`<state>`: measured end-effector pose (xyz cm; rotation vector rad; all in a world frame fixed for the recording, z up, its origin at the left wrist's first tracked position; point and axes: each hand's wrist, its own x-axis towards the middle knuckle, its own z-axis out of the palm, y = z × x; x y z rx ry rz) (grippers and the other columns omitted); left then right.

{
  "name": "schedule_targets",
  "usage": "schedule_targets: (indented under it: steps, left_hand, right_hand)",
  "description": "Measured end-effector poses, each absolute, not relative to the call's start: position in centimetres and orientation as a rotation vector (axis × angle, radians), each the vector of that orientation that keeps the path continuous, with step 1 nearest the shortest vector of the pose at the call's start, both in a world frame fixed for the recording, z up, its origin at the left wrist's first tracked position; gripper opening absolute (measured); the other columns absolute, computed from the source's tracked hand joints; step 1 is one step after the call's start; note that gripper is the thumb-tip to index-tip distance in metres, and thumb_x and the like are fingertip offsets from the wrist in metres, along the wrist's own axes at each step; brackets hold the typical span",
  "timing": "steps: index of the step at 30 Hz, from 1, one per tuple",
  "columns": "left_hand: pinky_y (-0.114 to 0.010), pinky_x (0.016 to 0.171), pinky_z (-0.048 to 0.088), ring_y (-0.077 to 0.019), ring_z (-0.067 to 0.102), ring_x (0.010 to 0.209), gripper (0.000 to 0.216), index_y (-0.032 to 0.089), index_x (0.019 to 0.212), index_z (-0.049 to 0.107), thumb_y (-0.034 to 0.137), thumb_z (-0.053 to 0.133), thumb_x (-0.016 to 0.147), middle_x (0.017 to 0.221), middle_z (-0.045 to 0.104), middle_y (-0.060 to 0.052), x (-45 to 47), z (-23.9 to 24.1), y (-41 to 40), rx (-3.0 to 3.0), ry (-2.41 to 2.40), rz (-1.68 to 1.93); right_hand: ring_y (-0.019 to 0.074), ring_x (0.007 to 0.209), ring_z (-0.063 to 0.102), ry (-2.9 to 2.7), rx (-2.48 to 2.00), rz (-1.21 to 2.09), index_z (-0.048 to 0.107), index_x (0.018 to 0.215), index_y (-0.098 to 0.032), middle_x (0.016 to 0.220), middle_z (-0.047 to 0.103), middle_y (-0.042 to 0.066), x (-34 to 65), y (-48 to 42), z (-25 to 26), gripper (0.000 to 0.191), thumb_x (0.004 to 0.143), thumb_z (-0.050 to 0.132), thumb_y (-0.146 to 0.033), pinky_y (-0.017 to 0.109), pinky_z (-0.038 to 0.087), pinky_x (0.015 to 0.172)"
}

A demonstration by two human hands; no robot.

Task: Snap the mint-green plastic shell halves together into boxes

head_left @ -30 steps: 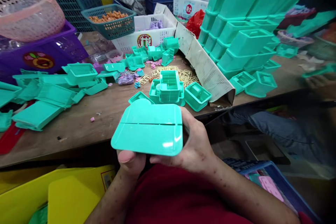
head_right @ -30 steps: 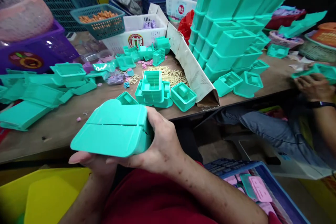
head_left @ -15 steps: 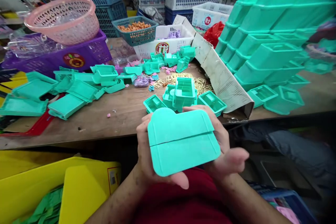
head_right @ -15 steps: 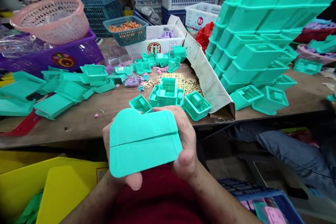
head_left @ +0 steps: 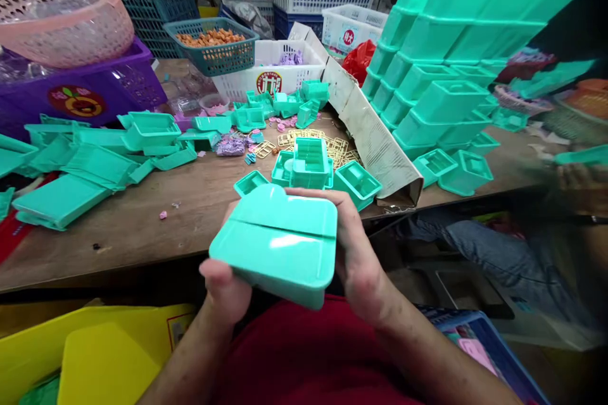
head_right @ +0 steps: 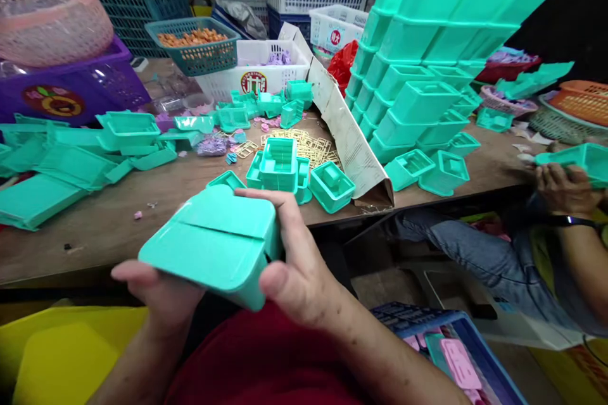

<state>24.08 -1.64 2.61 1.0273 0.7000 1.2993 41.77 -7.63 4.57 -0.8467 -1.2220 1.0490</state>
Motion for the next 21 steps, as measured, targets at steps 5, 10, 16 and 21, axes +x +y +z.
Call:
schedule_targets:
  steps: [5,10,16,21]
  left_hand:
    - [-0.058,0.122,0.072,-0.043,0.085,0.136,0.098,0.019,0.141,0.089,0.107,0.059,0.109,0.136,0.09,-0.02,21.9,2.4,-0.6,1.324,0.901,1.217]
    - [-0.063,0.134,0.066,-0.046,0.078,0.156,0.116,0.026,0.184,0.064,0.109,0.07,0.103,0.176,0.072,-0.021,21.0,2.3,-1.8,1.775,0.868,1.287]
    - [-0.078,0.131,0.07,-0.0545,0.074,0.164,0.133,0.038,0.204,0.021,0.072,0.101,0.103,0.197,0.051,-0.023,20.1,3.7,-2.0,1.791,0.63,1.009]
    - [-0.078,0.135,0.067,-0.0518,0.074,0.163,0.124,0.048,0.203,0.024,0.064,0.098,0.105,0.198,0.05,-0.015,20.3,3.9,-1.6,1.744,0.516,0.989]
  right_hand:
    - [0.0429,0.172,0.067,-1.092,-0.825,1.04,0.072,0.173,-0.041,0.193,0.066,0.007,40.6,-7.8,4.9,0.072,0.115,0.074,-0.084,0.069,0.055,0.148]
    - [0.0396,0.177,0.062,-1.023,-0.95,0.759,0.081,0.162,-0.038,0.183,0.072,0.006,39.0,-7.9,4.1,0.05,0.124,0.067,-0.068,0.067,0.045,0.154]
    - [0.0408,0.179,0.057,-1.121,-0.963,0.657,0.078,0.165,-0.04,0.186,0.068,0.004,39.0,-8.2,4.1,0.049,0.121,0.07,-0.059,0.069,0.043,0.153]
    - [0.0451,0.175,0.061,-1.171,-0.986,0.555,0.08,0.162,-0.038,0.18,0.073,0.007,39.2,-8.2,4.2,0.05,0.118,0.07,-0.058,0.075,0.047,0.147]
